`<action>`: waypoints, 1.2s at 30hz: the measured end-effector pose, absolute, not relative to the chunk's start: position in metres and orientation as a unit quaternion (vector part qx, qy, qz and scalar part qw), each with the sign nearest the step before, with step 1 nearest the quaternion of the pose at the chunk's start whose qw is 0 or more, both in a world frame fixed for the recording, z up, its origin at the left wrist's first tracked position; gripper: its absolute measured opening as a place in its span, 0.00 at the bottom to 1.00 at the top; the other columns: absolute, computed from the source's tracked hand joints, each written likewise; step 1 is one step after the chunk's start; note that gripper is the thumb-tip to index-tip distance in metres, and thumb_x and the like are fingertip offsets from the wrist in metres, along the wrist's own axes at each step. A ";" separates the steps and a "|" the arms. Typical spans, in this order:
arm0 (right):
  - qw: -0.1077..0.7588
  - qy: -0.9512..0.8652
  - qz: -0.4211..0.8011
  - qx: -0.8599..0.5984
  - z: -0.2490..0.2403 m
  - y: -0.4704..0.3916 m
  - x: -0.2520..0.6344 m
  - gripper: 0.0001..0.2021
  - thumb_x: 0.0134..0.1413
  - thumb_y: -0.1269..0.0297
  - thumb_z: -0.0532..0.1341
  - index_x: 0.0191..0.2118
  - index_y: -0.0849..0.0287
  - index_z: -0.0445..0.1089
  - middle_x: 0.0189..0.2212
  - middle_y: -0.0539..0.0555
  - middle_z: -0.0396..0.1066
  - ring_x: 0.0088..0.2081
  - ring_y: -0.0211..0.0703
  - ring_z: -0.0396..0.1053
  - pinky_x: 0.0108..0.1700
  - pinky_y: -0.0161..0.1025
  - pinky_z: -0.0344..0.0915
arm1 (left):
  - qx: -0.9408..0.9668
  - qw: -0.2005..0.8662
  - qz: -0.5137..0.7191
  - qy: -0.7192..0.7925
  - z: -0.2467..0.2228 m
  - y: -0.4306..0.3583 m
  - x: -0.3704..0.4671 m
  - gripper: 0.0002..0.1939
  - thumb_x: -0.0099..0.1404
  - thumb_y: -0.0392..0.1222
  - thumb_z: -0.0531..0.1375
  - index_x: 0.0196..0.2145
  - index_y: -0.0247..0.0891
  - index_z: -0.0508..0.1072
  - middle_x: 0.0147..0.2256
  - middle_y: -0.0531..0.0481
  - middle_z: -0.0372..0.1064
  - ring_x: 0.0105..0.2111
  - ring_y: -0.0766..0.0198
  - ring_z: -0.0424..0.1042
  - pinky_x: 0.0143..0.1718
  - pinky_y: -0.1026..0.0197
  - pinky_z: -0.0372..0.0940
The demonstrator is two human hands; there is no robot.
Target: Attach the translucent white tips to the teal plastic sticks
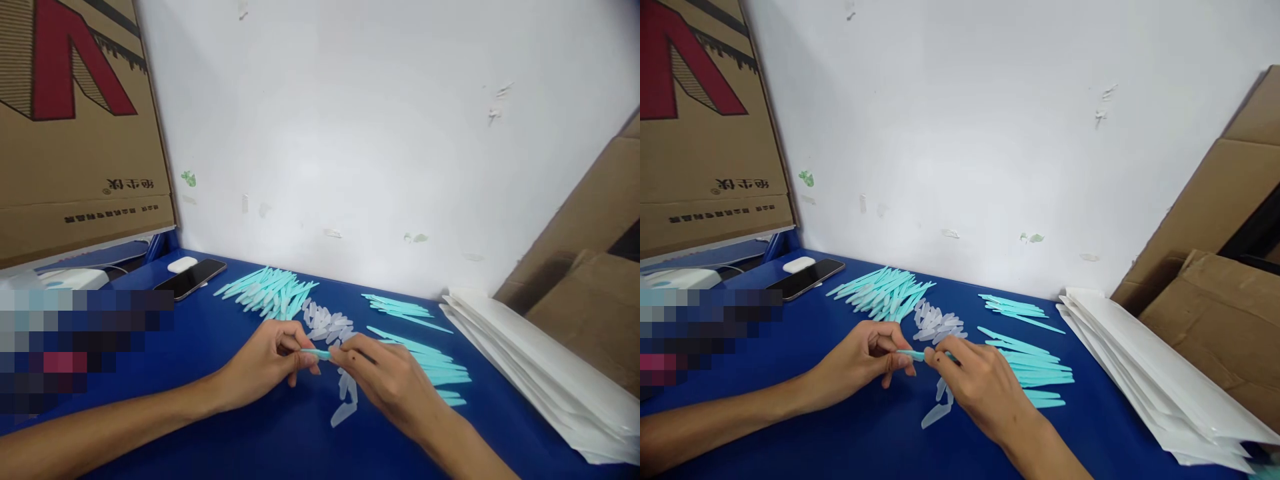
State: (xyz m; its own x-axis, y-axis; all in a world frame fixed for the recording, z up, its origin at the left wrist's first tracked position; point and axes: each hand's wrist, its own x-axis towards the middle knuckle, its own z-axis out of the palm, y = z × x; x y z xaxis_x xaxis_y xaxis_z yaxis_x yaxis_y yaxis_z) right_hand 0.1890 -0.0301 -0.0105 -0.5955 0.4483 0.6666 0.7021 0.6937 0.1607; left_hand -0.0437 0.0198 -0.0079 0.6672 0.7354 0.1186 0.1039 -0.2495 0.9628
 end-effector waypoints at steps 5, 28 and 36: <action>0.244 -0.892 -0.202 -0.323 -0.007 -0.031 0.188 0.07 0.67 0.74 0.55 0.41 0.58 0.69 0.33 0.51 0.73 0.27 0.35 0.69 0.26 0.34 0.58 | 0.885 0.274 0.258 0.274 -0.009 0.012 -0.044 0.10 0.73 0.41 0.55 0.43 0.40 0.76 0.36 0.48 0.76 0.35 0.61 0.72 0.36 0.60 0.66; 0.068 -0.750 -0.185 -0.631 -0.027 0.028 0.316 0.17 0.68 0.65 0.50 0.54 0.59 0.72 0.50 0.60 0.76 0.49 0.55 0.73 0.50 0.50 0.65 | 0.774 -0.187 0.086 0.598 0.016 0.111 -0.106 0.18 0.67 0.38 0.50 0.29 0.33 0.78 0.33 0.35 0.76 0.42 0.43 0.72 0.33 0.56 0.65; 0.060 -0.762 -0.179 -0.620 -0.027 0.032 0.319 0.13 0.66 0.64 0.54 0.48 0.56 0.74 0.42 0.57 0.77 0.43 0.52 0.75 0.44 0.45 0.63 | 0.789 -0.192 0.141 0.566 0.020 0.098 -0.093 0.23 0.73 0.43 0.46 0.35 0.33 0.78 0.37 0.36 0.74 0.44 0.43 0.70 0.32 0.54 0.66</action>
State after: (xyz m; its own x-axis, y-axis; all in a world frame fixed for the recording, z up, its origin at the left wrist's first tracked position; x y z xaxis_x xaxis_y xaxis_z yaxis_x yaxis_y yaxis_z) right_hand 0.3189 0.0318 -0.0268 -0.2246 0.9224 0.3143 0.9656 0.1675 0.1987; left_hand -0.0931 0.0980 0.0198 0.3184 0.8398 0.4397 0.9479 -0.2849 -0.1423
